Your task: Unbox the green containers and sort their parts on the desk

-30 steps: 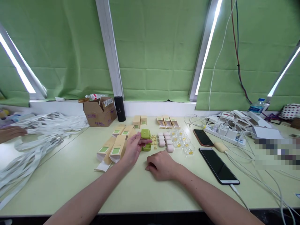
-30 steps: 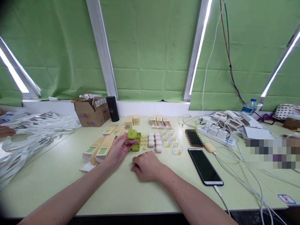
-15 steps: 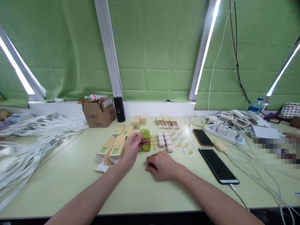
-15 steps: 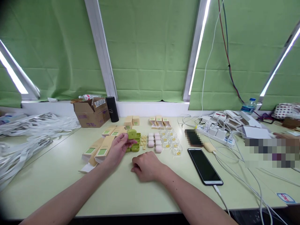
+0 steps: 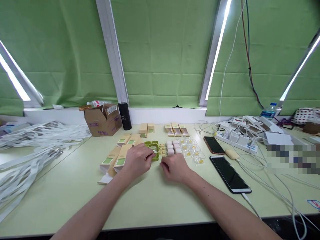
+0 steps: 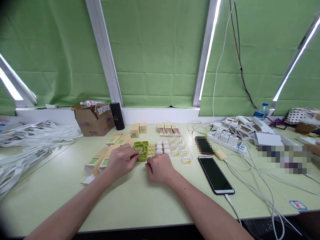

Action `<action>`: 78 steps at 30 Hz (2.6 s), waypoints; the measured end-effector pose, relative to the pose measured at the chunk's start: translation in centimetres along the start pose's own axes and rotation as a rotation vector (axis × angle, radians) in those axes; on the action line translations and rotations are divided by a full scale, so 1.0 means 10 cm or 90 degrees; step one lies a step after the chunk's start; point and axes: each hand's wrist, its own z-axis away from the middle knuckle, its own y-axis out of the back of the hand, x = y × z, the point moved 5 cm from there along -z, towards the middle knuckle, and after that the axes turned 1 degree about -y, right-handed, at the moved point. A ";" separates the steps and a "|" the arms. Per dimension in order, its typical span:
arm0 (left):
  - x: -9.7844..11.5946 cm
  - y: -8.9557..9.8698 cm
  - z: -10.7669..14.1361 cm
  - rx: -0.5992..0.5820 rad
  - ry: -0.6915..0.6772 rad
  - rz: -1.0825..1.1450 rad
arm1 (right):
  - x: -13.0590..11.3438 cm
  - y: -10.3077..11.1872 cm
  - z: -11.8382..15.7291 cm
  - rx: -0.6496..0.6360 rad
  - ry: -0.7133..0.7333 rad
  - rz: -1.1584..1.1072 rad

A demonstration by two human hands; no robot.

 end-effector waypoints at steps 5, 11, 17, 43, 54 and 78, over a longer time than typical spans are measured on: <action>0.02 -0.05 0.01 -0.176 0.001 -0.026 | 0.18 0.02 -0.03 0.109 -0.091 -0.002; 0.03 -0.12 0.06 -0.270 0.009 -0.013 | 0.18 -0.02 -0.03 0.104 -0.109 0.002; 0.02 -0.14 0.09 -0.329 0.003 -0.035 | 0.15 -0.05 -0.03 0.111 -0.091 -0.011; -0.04 0.03 0.04 -0.482 0.076 -0.192 | 0.15 -0.09 -0.02 0.141 -0.070 -0.031; -0.14 0.34 -0.08 -0.385 0.145 -0.147 | 0.15 -0.09 -0.01 0.189 -0.037 -0.043; -1.18 -0.59 -1.37 -0.215 0.098 -0.258 | -0.21 -0.09 0.08 0.171 0.173 -0.125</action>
